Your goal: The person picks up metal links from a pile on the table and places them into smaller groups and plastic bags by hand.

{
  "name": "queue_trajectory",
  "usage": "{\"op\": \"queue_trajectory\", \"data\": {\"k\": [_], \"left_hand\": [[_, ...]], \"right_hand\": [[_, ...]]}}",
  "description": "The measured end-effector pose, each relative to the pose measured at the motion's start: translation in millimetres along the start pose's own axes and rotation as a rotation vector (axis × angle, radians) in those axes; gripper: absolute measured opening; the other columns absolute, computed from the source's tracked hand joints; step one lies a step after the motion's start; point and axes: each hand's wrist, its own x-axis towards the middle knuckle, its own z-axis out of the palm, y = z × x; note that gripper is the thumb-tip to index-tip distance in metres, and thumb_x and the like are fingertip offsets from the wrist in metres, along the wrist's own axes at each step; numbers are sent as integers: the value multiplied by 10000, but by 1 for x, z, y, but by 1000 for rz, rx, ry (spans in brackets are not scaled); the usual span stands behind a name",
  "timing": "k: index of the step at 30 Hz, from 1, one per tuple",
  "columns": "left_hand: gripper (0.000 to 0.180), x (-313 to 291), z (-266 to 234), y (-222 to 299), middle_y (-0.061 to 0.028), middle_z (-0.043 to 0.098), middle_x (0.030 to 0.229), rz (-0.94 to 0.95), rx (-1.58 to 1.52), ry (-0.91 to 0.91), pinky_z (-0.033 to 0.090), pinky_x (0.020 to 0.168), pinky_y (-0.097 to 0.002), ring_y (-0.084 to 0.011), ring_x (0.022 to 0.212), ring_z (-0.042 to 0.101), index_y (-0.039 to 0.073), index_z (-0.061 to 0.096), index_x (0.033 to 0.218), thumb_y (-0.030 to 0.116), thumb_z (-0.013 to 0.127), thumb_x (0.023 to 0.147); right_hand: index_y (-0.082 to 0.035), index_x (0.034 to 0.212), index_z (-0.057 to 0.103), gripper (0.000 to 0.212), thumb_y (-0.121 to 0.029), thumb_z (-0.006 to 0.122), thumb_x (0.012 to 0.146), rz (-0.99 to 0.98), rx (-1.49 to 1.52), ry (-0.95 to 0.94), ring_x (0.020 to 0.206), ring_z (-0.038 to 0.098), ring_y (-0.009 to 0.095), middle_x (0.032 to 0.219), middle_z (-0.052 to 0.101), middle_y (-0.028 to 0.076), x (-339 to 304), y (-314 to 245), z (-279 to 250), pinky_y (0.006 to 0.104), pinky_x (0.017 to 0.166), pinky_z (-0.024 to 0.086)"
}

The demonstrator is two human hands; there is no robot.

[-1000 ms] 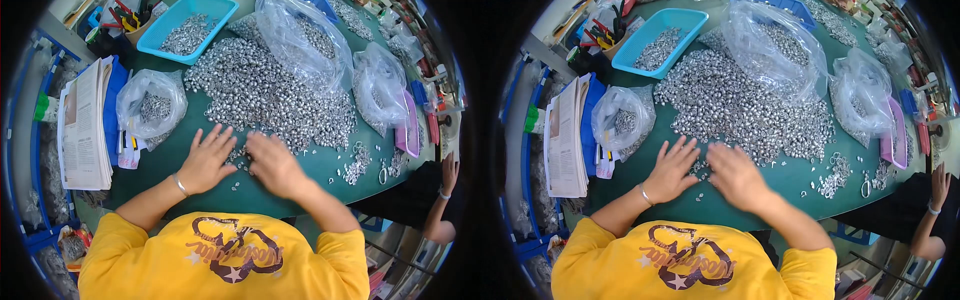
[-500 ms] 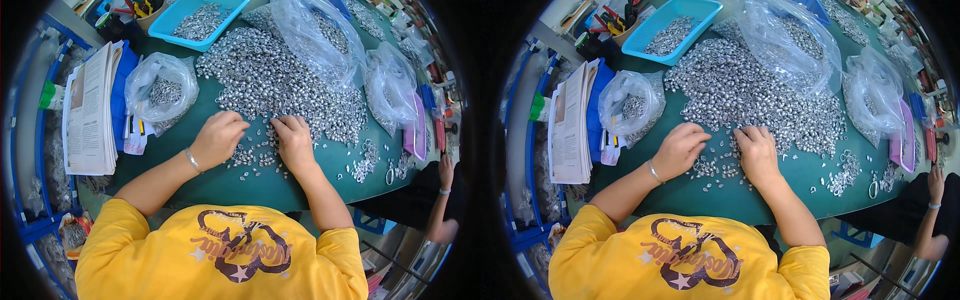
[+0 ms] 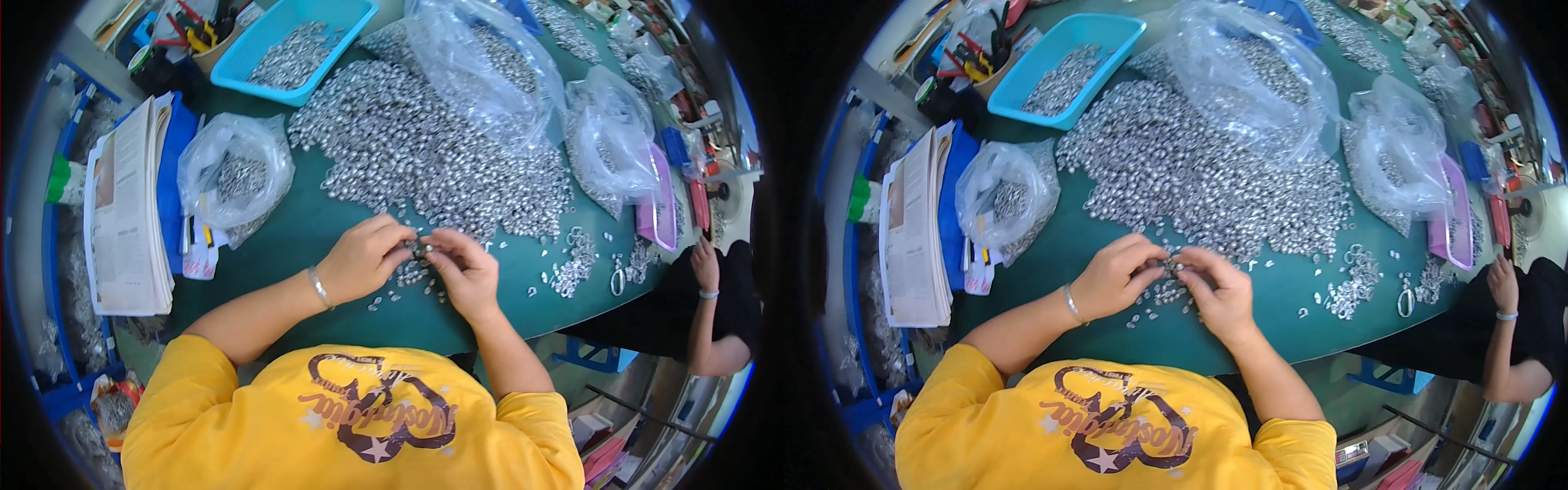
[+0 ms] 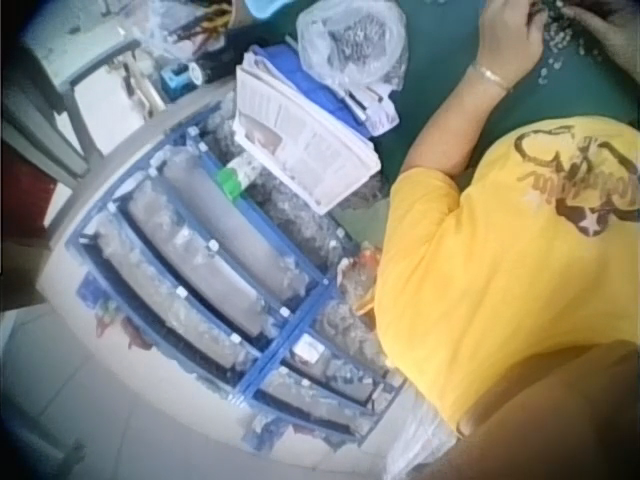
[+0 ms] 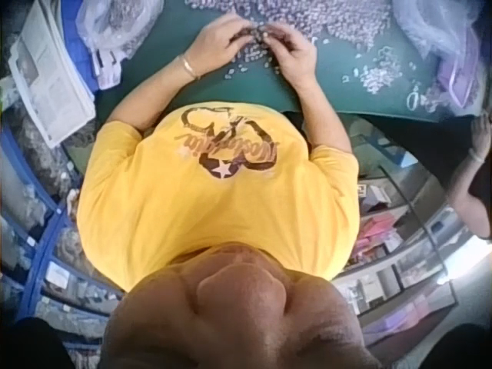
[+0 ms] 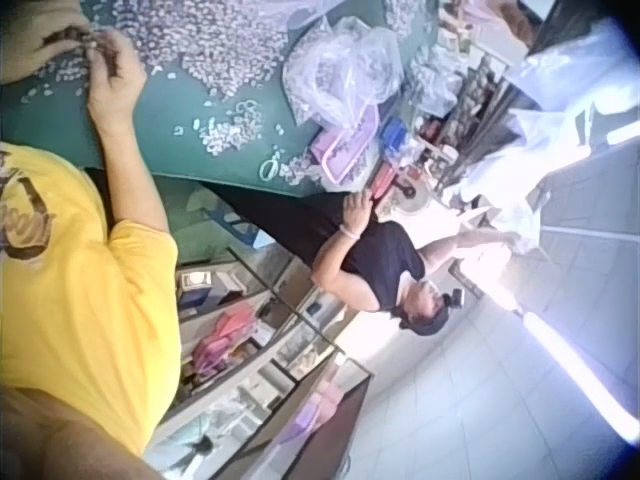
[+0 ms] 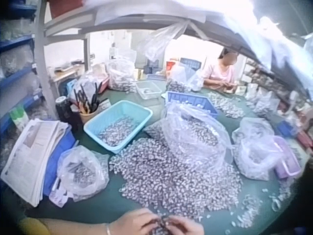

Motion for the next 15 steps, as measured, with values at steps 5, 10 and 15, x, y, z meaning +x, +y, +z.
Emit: {"op": "queue_trajectory", "data": {"k": [5,10,15], "left_hand": [[191,9,-1,20,-88,526,780,-15,-54,43,457,570,-300,-217,642,543,34,556,855,62,691,723],[191,12,-4,19,-100,533,762,92,39,107,453,562,-309,-241,657,548,16,560,778,-39,699,659],[187,13,-3,18,-105,541,748,120,124,96,450,546,-274,-228,654,547,13,568,760,-75,683,641]], "right_hand": [[-4,933,634,157,30,592,785,24,-42,-79,806,593,109,900,623,58,6,1,-1,224,700,485],[8,906,634,115,12,573,809,168,215,-84,779,583,72,878,637,39,15,-7,8,206,694,483],[12,912,630,122,6,587,798,148,117,-165,779,588,78,857,637,44,15,0,6,215,694,487]]}}
